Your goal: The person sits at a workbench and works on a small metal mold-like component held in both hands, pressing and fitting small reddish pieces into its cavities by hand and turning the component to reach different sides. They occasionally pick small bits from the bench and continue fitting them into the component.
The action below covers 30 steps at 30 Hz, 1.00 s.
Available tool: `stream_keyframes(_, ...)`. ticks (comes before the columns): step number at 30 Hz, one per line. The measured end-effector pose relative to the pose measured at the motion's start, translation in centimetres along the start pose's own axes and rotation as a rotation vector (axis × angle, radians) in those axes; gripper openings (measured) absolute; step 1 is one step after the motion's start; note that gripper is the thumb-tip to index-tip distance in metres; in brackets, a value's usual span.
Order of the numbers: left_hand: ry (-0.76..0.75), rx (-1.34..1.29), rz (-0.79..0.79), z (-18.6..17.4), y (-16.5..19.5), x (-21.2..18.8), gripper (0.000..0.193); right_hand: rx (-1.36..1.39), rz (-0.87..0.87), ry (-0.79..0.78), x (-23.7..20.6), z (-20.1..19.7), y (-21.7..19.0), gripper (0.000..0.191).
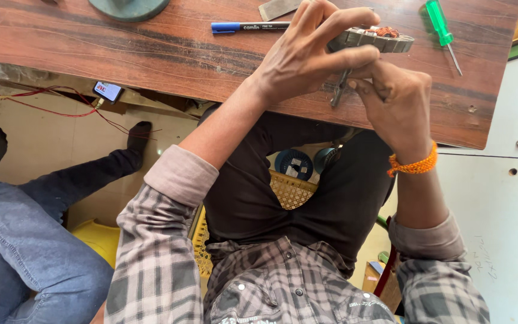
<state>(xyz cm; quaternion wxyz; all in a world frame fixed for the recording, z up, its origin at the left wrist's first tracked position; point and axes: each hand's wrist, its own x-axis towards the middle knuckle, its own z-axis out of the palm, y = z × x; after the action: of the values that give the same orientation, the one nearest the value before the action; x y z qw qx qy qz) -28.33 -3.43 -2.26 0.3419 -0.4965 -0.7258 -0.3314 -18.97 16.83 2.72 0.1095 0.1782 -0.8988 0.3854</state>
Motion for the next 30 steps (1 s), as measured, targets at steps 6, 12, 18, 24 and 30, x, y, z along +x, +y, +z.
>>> stream_keyframes(6,0.002,0.207,0.154,0.2,-0.3,-0.4,0.026,0.051,0.154,0.010,-1.9,0.2,0.3,0.010)
stream_keyframes(12,0.006,0.031,0.077,-0.3,-0.2,-0.7,0.019,-0.066,0.101,0.032,-1.4,-3.7,-2.5,0.016)
stream_keyframes(18,0.046,-0.046,-0.002,-0.1,0.5,-0.8,0.019,-0.249,-0.107,0.098,0.9,-5.0,-3.4,0.012)
stream_keyframes(24,0.080,-0.034,-0.057,0.3,1.0,-1.1,0.017,-0.195,-0.143,0.052,5.4,-3.5,-1.2,0.009)
stream_keyframes(30,0.112,-0.029,-0.080,0.7,0.8,-1.3,0.017,-0.011,-0.162,-0.062,7.3,-2.6,0.9,0.003)
